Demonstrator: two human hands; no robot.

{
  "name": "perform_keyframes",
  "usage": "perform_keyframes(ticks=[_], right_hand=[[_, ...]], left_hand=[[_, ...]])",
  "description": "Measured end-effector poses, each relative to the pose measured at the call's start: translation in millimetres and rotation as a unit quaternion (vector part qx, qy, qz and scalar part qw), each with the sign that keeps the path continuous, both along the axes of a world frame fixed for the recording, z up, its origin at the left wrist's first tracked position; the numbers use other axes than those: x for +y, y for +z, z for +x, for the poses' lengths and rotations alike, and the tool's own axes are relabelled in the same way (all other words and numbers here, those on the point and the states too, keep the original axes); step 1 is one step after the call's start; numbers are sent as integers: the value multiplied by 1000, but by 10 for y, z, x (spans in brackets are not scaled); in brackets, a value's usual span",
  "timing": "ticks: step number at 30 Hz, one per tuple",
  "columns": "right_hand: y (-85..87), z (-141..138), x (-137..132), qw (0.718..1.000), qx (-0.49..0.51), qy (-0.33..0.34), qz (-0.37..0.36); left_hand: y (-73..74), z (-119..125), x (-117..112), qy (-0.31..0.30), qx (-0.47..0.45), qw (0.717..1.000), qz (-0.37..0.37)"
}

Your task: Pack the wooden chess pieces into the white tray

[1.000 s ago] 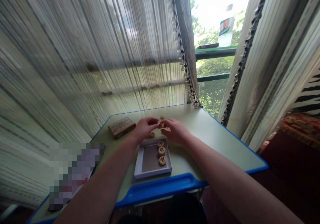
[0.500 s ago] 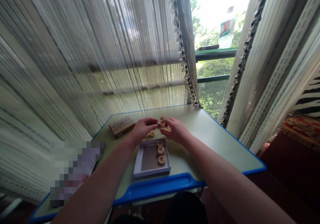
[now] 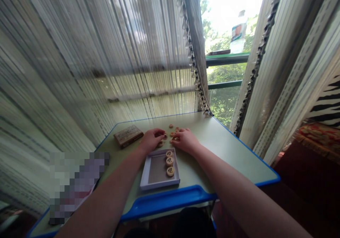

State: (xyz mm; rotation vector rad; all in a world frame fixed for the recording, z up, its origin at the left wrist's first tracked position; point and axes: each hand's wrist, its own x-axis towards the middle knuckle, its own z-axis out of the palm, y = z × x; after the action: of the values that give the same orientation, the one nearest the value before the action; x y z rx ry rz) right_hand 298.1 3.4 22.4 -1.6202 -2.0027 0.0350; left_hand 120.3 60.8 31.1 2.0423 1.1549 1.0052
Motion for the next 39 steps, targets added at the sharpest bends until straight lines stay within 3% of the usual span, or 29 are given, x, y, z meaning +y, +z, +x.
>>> perform_keyframes(ticks=[12,26,35,39], right_hand=[[-35,16,30,1000,5,8,5],[-64,50,36,999,1,43,23],[-47,60,32,999,19,-1,36],[-23,40,21,995,36,-7,94]], left_hand=[[-47,-28,62,-23,6,999,-39],[29,-51,18,-3,-146,987,-59],[46,-54,49,10,-167,984,-66],[94,-55,5,2,-201,977,-75]])
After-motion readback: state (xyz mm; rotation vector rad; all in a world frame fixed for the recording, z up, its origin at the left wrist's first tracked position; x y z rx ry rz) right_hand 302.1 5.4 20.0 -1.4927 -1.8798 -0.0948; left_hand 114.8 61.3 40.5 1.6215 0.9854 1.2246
